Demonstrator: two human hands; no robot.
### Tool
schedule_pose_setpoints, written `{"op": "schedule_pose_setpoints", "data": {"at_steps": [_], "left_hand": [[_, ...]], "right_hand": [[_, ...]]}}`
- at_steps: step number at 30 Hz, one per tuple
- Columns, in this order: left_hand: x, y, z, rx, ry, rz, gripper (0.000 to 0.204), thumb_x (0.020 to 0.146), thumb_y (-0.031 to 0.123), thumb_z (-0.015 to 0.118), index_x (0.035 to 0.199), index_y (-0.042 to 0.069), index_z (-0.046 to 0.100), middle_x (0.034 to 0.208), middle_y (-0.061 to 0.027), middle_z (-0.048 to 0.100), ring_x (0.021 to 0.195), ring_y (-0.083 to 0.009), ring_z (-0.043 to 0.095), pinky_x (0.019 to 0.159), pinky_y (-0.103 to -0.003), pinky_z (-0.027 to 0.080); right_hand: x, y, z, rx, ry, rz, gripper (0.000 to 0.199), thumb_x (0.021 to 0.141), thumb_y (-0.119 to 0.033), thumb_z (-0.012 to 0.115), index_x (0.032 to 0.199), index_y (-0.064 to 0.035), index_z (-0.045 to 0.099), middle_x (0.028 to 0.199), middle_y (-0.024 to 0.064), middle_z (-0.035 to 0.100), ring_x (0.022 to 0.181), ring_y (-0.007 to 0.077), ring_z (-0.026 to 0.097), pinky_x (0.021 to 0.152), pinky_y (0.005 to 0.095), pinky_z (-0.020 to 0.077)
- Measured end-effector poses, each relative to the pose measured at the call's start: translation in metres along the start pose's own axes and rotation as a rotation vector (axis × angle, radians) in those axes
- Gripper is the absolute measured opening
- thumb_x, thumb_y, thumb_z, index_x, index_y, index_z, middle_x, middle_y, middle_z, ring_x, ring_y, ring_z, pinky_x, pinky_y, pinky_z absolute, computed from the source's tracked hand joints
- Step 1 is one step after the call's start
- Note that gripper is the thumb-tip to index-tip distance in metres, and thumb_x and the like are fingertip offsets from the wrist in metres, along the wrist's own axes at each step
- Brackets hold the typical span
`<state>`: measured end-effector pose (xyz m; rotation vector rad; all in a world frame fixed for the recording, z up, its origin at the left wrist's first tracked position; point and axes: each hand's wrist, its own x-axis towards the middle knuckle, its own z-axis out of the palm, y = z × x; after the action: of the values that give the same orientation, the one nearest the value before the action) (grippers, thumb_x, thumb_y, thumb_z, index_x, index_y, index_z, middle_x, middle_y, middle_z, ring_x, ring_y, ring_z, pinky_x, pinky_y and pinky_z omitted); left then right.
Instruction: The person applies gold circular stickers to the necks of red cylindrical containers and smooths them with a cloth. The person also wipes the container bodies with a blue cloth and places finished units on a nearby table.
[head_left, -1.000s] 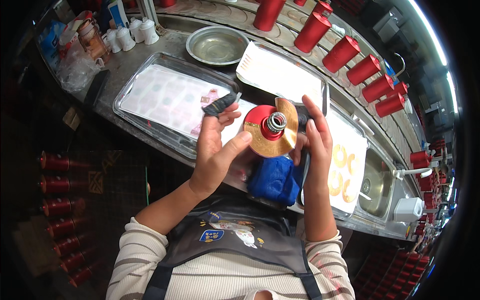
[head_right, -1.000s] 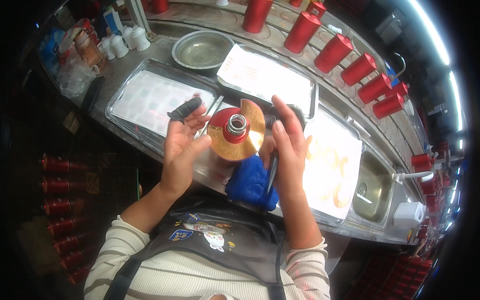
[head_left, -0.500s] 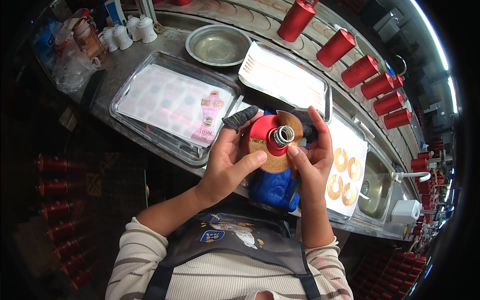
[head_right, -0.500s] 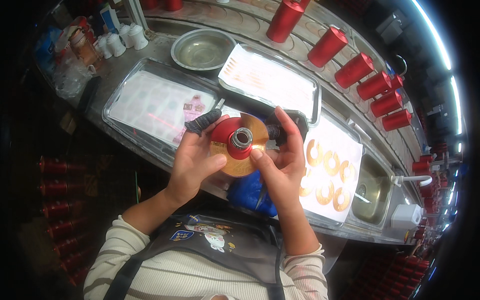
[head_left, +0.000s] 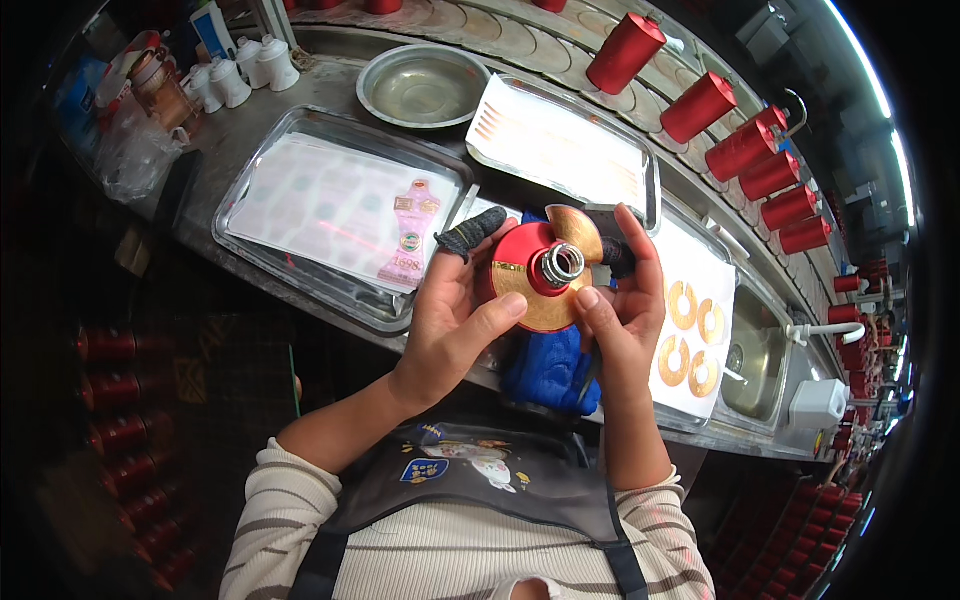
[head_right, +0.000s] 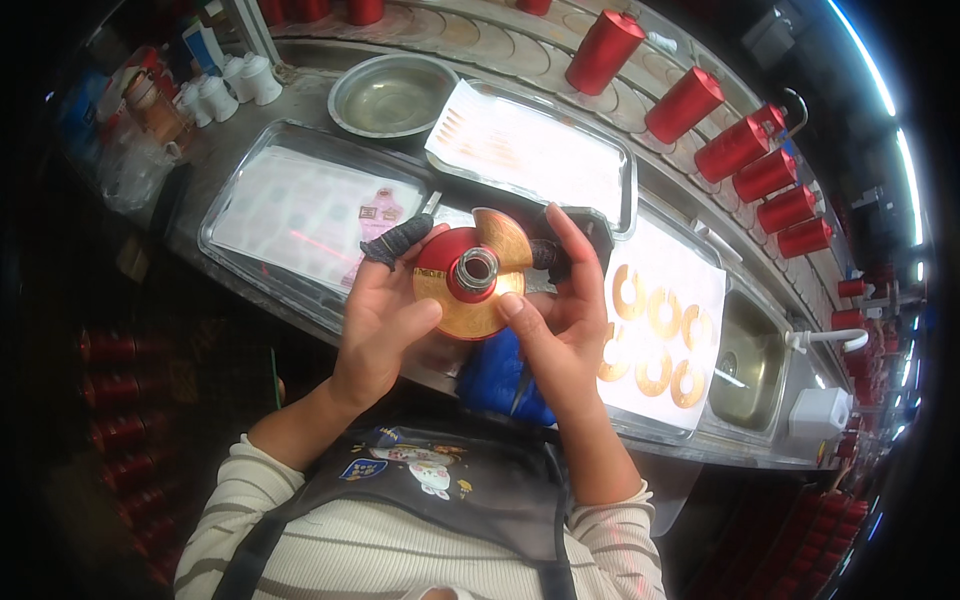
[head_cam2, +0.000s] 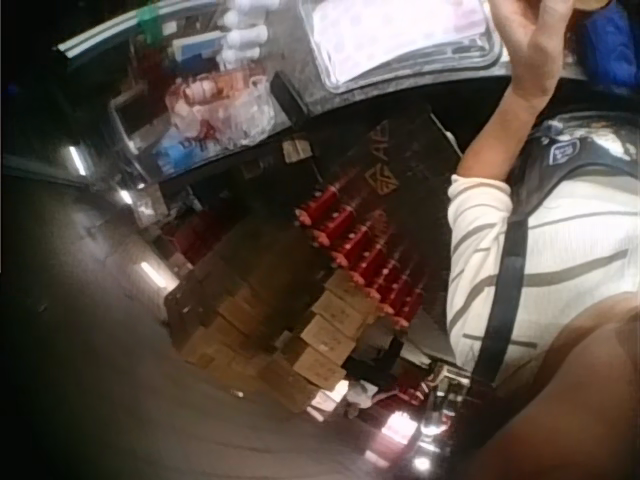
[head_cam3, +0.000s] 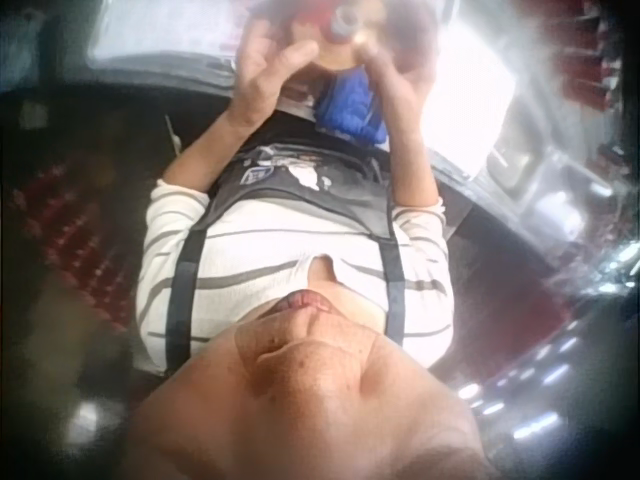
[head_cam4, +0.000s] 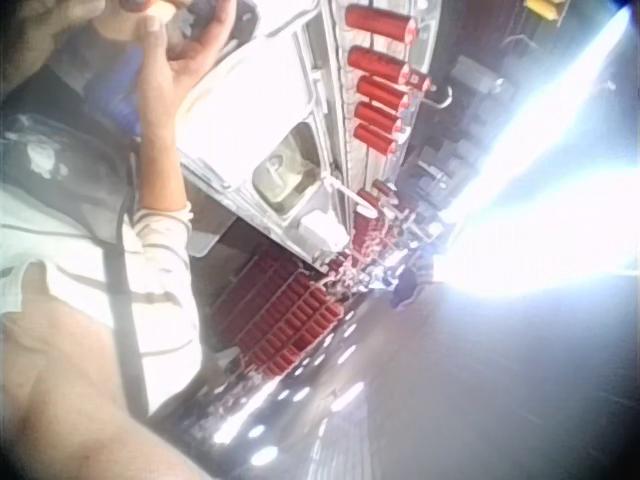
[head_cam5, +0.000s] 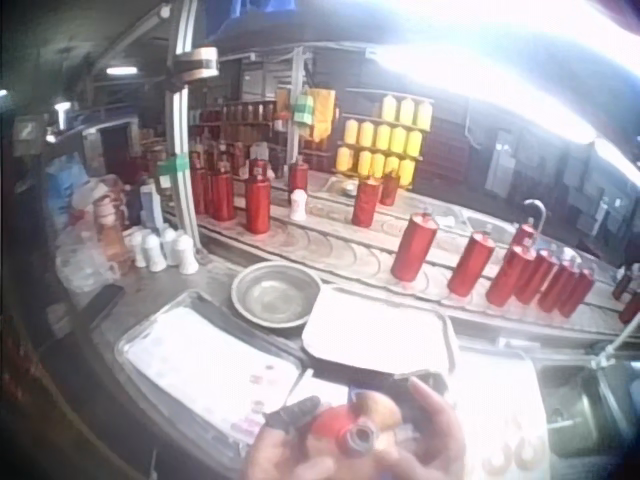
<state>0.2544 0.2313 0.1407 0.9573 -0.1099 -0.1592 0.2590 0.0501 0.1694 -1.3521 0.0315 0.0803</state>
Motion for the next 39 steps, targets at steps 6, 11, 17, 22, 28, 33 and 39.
{"op": "schedule_pose_setpoints", "data": {"at_steps": [6, 11, 17, 22, 28, 33, 39], "left_hand": [[0.001, -0.007, 0.004, 0.015, 0.005, 0.001, 0.065, 0.093, 0.002, 0.062, 0.149, -0.003, 0.028, 0.147, -0.0182, 0.041, 0.136, -0.0232, 0.045, 0.116, -0.039, 0.035], [0.003, -0.016, 0.002, 0.043, 0.01, 0.0, 0.066, 0.093, 0.002, 0.062, 0.149, -0.003, 0.028, 0.147, -0.0186, 0.042, 0.137, -0.0239, 0.044, 0.117, -0.039, 0.034], [0.006, -0.016, -0.006, 0.059, -0.006, 0.008, 0.066, 0.093, 0.002, 0.061, 0.15, -0.003, 0.027, 0.147, -0.0189, 0.041, 0.137, -0.0243, 0.044, 0.117, -0.04, 0.033], [0.007, -0.014, -0.01, 0.048, -0.013, 0.001, 0.067, 0.093, 0.002, 0.061, 0.15, -0.003, 0.027, 0.147, -0.019, 0.041, 0.138, -0.0243, 0.043, 0.118, -0.04, 0.033], [0.007, -0.014, -0.009, 0.032, -0.033, 0.033, 0.067, 0.093, 0.003, 0.062, 0.15, -0.003, 0.027, 0.148, -0.0192, 0.041, 0.138, -0.0243, 0.043, 0.117, -0.04, 0.033], [0.008, -0.016, -0.007, 0.048, -0.026, 0.03, 0.067, 0.093, 0.003, 0.062, 0.15, -0.003, 0.027, 0.147, -0.0191, 0.041, 0.137, -0.0241, 0.044, 0.117, -0.04, 0.034], [0.007, -0.02, -0.003, 0.069, -0.021, 0.033, 0.067, 0.093, 0.003, 0.062, 0.15, -0.003, 0.027, 0.147, -0.0189, 0.041, 0.136, -0.0241, 0.044, 0.116, -0.04, 0.034]], "right_hand": [[0.002, 0.006, -0.006, -0.012, -0.046, -0.021, 0.079, 0.088, 0.0, 0.067, 0.155, 0.0002, 0.025, 0.149, 0.0175, 0.04, 0.093, 0.0115, 0.066, 0.078, 0.0228, 0.0527], [0.003, 0.006, -0.011, -0.003, -0.06, 0.006, 0.077, 0.089, -0.001, 0.066, 0.155, 0.0002, 0.025, 0.152, 0.017, 0.036, 0.094, 0.0103, 0.065, 0.078, 0.0224, 0.0518], [0.007, 0.014, -0.007, -0.015, -0.059, -0.017, 0.076, 0.09, -0.001, 0.066, 0.154, 0.0003, 0.026, 0.156, 0.0168, 0.032, 0.091, 0.0076, 0.064, 0.075, 0.0208, 0.0505], [0.01, 0.019, -0.008, -0.12, -0.072, -0.087, 0.078, 0.087, -0.001, 0.069, 0.153, 0.0004, 0.028, 0.158, 0.0163, 0.031, 0.078, 0.0024, 0.059, 0.063, 0.0167, 0.0454], [0.011, 0.02, -0.009, -0.097, -0.078, -0.092, 0.076, 0.086, -0.001, 0.069, 0.151, 0.0008, 0.029, 0.157, 0.016, 0.032, 0.078, 0.0031, 0.06, 0.064, 0.017, 0.0469], [0.01, 0.013, -0.007, -0.049, -0.061, -0.034, 0.076, 0.087, -0.002, 0.068, 0.152, 0.0004, 0.029, 0.157, 0.0163, 0.032, 0.084, 0.0061, 0.063, 0.072, 0.0198, 0.0507], [0.007, 0.015, -0.015, -0.071, -0.064, -0.037, 0.074, 0.088, -0.001, 0.065, 0.153, -0.0002, 0.029, 0.154, 0.0153, 0.036, 0.086, 0.006, 0.062, 0.074, 0.0199, 0.0498]]}}
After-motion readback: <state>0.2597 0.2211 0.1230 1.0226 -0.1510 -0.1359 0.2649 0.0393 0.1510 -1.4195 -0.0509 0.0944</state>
